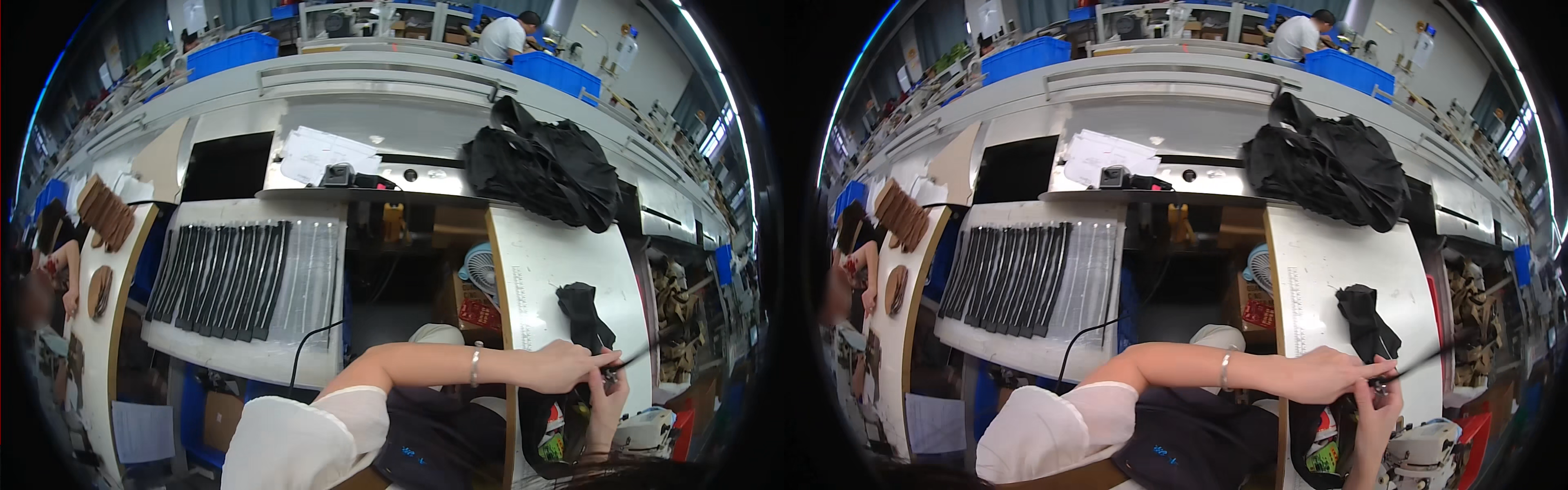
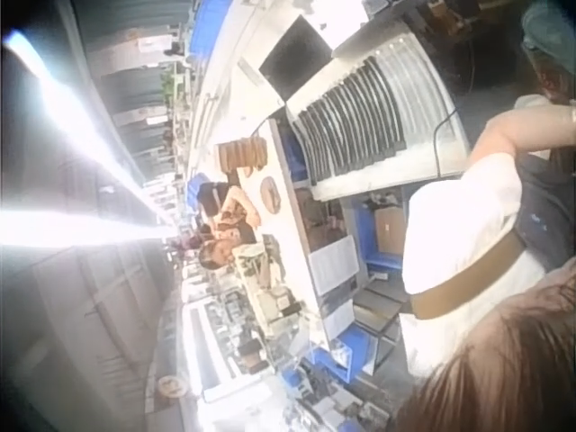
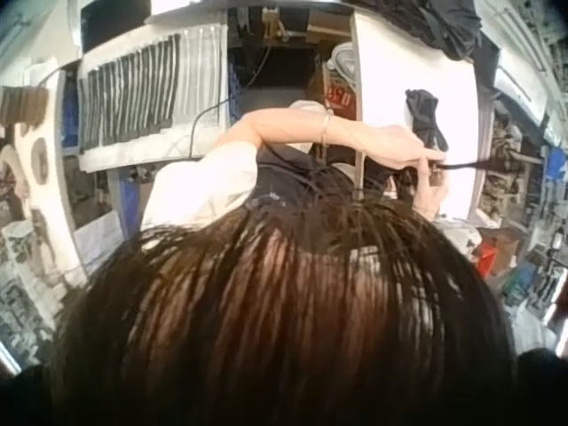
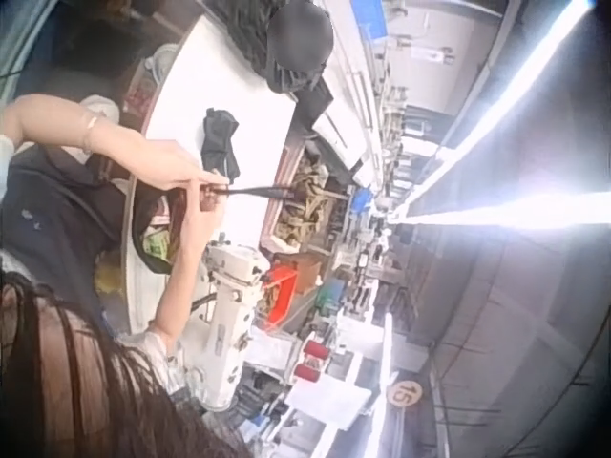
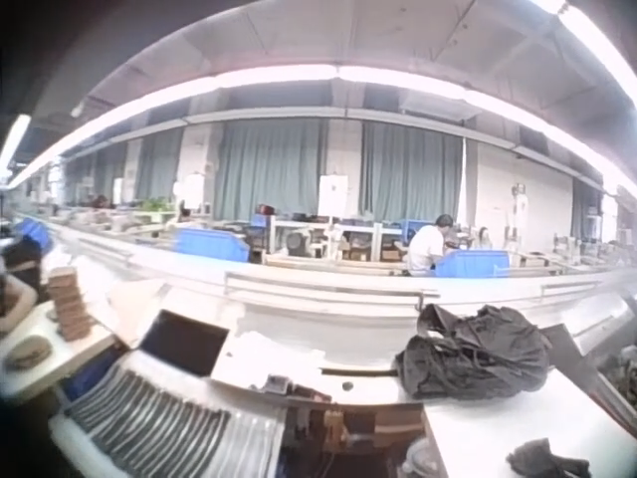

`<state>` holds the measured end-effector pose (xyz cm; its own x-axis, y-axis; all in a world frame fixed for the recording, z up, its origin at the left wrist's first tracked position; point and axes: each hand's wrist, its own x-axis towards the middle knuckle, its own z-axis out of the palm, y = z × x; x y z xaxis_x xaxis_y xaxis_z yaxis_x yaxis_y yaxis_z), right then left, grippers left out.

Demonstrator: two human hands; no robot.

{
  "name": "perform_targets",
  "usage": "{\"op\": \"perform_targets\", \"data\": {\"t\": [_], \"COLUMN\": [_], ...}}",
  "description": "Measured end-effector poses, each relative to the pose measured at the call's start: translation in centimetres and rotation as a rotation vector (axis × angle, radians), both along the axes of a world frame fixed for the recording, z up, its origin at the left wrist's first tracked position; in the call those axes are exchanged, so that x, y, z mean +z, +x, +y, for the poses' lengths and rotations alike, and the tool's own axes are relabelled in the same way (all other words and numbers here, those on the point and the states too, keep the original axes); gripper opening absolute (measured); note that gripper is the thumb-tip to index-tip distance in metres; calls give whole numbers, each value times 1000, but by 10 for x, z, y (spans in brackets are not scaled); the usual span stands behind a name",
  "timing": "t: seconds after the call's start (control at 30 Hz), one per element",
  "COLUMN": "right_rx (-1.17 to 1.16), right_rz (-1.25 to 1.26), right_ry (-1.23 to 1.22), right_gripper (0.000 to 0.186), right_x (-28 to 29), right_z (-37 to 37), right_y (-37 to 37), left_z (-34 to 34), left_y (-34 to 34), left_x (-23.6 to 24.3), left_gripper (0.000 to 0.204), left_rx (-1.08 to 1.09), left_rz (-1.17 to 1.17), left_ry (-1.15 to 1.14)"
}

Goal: Sewing and assembling components of a black leather bag using an industrial sewing machine.

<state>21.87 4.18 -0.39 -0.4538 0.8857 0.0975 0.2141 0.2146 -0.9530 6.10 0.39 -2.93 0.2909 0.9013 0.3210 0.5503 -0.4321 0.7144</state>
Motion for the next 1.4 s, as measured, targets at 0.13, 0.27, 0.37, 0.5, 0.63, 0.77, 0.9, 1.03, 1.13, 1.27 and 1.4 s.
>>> {"op": "perform_targets", "data": {"t": [0.13, 0.27, 0.37, 0.5, 0.63, 0.77, 0.9, 1.03, 1.13, 1.27, 1.4], "right_rx": [-177, -37, 80, -268, -346, -505, -636, -787, -272, -203, -161], "right_rz": [-12, -336, -563, -965, -872, -852, -282, 99, -77, 533, -109], "right_ry": [82, 644, 574, 670, 613, 736, -1, -210, 86, -380, -274], "right_gripper": [10, 19, 14, 22, 17, 20, 27, 27, 39, 29, 18], "right_x": [-8, -31, -37, -7, -31, -35, -56, -63, -37, -45, -42], "right_z": [11, 7, -16, -83, -91, -89, -66, -35, -43, -40, -58], "right_y": [13, 45, 98, 139, 147, 139, 154, 178, 162, 160, 133], "left_z": [0, 14, 27, 33, 15, 9, 21, 11, -14, -28, -18], "left_y": [-3, -10, -25, -53, 5, 10, 10, 8, -37, -127, -213], "left_x": [1, -33, -60, -80, -60, -59, -70, -54, -2, 56, 98], "left_gripper": [51, 28, 22, 32, 83, 88, 44, 18, 17, 17, 16], "left_rx": [-7, 146, 372, 502, 238, -276, -222, -198, -61, 283, 709], "left_rz": [-128, -648, -780, -605, 94, 363, 393, 339, 384, 381, 321], "left_ry": [-9, 46, -97, -226, 720, 517, 555, 578, 400, 291, 323]}}
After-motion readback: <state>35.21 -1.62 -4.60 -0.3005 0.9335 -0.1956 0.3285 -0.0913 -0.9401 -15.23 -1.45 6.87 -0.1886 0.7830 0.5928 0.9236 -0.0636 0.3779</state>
